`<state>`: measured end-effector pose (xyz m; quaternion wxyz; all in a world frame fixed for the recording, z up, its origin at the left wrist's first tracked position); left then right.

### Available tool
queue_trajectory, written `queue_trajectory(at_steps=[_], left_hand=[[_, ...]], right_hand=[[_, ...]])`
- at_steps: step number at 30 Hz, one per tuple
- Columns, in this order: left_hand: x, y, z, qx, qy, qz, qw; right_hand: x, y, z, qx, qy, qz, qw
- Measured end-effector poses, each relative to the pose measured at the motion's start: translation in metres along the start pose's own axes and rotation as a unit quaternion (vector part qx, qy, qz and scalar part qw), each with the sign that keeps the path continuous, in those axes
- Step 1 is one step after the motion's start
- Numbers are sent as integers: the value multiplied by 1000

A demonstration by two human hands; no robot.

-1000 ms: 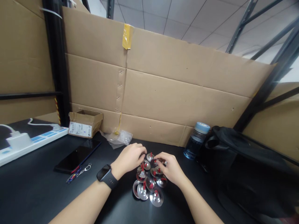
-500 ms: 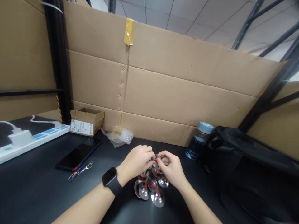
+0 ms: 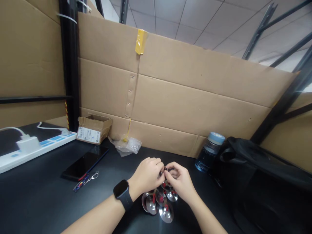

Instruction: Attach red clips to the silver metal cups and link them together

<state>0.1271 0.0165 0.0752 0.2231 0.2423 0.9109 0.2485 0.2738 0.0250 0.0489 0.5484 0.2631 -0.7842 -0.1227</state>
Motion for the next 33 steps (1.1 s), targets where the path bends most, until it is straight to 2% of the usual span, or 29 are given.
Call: queue_trajectory(at_steps=[6,16,23,28,33], left_hand=[[3,1,1,6,-25,-13,1000],[8,1,2,-3,-111,-27,993],[8,2,-2,-3,-150,-41,988],[8,2,-3,-2,-166,-44,985],[6,1,-6,-6,-181,-45,982]], right_hand=[[2,0,6,52,66,19,996],[-2,1,8,97,111,22,989],[15,0,16,140,106,7,984],[22,-1,20,158,74,-3,985],[28,-2,16,136,-29,-49,989]])
Point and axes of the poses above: each hand's wrist, its own y-axis towards the middle knuckle, its own z-axis out of the palm, x = y × z, the point moved 6 cm from there along y, towards the middle knuckle, and after that the axes turned 13 degrees about -z, right-handed, at the moved point
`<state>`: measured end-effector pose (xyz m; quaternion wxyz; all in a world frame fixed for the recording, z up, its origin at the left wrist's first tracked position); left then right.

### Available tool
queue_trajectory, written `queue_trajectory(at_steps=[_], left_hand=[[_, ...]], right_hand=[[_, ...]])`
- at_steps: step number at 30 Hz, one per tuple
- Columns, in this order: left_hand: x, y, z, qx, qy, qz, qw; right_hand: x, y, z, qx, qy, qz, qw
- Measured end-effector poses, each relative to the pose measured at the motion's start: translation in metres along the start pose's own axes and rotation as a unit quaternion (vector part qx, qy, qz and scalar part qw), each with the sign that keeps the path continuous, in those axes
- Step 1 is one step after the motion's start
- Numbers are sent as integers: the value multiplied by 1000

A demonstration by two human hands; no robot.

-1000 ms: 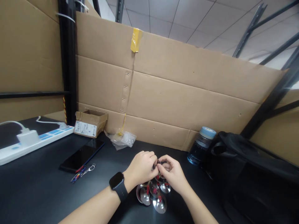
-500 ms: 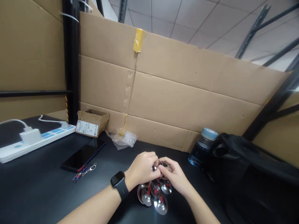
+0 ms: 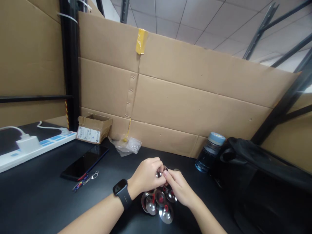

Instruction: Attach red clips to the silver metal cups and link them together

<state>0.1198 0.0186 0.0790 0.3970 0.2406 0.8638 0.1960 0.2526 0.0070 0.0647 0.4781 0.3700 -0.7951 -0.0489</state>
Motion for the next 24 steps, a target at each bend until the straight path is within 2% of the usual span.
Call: queue_trajectory(at_steps=[2,7,24], left_hand=[[-3,0,-2,-2,-10,6,1000],[-8,-1,-4,-7,-10,16,1000],[-4,0,-2,12,-5,7,1000]], right_hand=[[1,0,-3,-12,-19,-14,1000],[-1,-2,-10,-31,5,-8,999],[5,2,-5,5,-95,-40,995]])
Point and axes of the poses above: each hand's wrist, its own y-axis towards the middle knuckle, its own z-axis out of the palm, x = y × z, the point moved 6 cm from there along y, towards the middle knuckle, and after that the axes turned 13 degrees about -z, right-handed, at the moved point
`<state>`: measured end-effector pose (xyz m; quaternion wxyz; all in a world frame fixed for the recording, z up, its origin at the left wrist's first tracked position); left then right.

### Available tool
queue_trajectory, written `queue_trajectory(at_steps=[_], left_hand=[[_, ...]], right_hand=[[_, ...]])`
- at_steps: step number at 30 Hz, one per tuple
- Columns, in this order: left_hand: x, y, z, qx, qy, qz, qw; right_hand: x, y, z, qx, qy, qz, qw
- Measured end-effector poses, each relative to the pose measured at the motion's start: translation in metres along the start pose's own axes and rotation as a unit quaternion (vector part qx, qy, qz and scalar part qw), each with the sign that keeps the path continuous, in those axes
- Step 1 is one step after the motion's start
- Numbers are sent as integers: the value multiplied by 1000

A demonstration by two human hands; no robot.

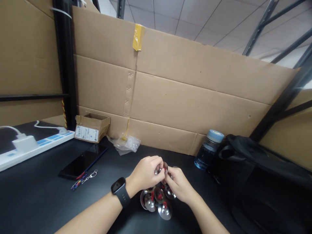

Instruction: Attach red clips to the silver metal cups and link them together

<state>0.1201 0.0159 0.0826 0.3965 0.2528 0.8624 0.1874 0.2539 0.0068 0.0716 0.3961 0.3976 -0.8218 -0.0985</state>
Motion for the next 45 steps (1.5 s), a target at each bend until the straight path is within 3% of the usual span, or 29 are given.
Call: queue_trajectory(at_steps=[12,25,35,45], left_hand=[[-2,1,-2,44,-22,5,999],[3,-1,10,81,39,8,996],[4,-1,16,53,102,46,992],[8,1,15,55,116,15,992]], right_hand=[[-4,-2,-1,4,-1,16,1000],[-2,-2,-1,9,-23,21,999],[-3,-1,1,23,-47,12,999],[-3,-1,4,32,-49,11,998]])
Point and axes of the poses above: each hand's wrist, its own y-axis towards the middle knuckle, its own z-axis out of the palm, x = y × z, the point moved 6 cm from there along y, towards the middle knuckle, and after that the axes turned 13 degrees about -z, right-handed, at the moved point
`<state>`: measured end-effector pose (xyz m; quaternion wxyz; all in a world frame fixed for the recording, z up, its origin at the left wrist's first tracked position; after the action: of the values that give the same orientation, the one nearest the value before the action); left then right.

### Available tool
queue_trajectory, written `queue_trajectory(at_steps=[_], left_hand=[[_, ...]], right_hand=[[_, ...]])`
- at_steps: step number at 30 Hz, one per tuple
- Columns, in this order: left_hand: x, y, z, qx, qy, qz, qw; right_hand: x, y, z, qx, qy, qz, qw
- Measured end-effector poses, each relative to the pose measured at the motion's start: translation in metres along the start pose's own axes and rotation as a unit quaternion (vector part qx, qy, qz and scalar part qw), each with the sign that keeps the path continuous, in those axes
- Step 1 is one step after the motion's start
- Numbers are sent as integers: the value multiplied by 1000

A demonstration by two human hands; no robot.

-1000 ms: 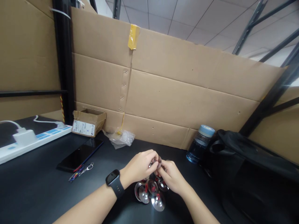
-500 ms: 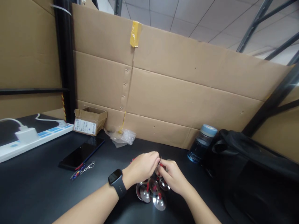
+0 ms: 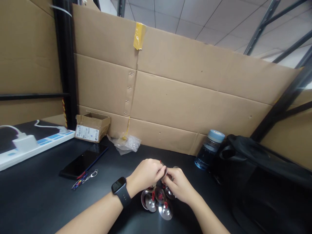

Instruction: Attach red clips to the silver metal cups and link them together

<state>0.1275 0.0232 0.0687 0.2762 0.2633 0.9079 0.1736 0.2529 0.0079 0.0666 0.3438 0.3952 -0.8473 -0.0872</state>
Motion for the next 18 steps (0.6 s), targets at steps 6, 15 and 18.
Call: queue_trajectory(at_steps=[6,15,18], left_hand=[[2,1,0,-5,-14,-5,1000],[2,3,-3,13,-98,-2,995],[3,3,-4,11,-107,-3,994]], right_hand=[[-3,-1,1,-2,13,9,1000],[-12,-2,3,-27,115,69,991],[-17,-4,8,-31,169,109,979]])
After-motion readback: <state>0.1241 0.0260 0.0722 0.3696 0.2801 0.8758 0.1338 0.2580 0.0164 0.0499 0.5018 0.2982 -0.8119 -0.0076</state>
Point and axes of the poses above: each hand's wrist, its own y-axis towards the middle knuckle, its own z-axis out of the palm, x = y × z, the point moved 6 cm from there along y, towards the middle knuckle, and after that the axes turned 13 degrees about -z, right-handed, at the moved point
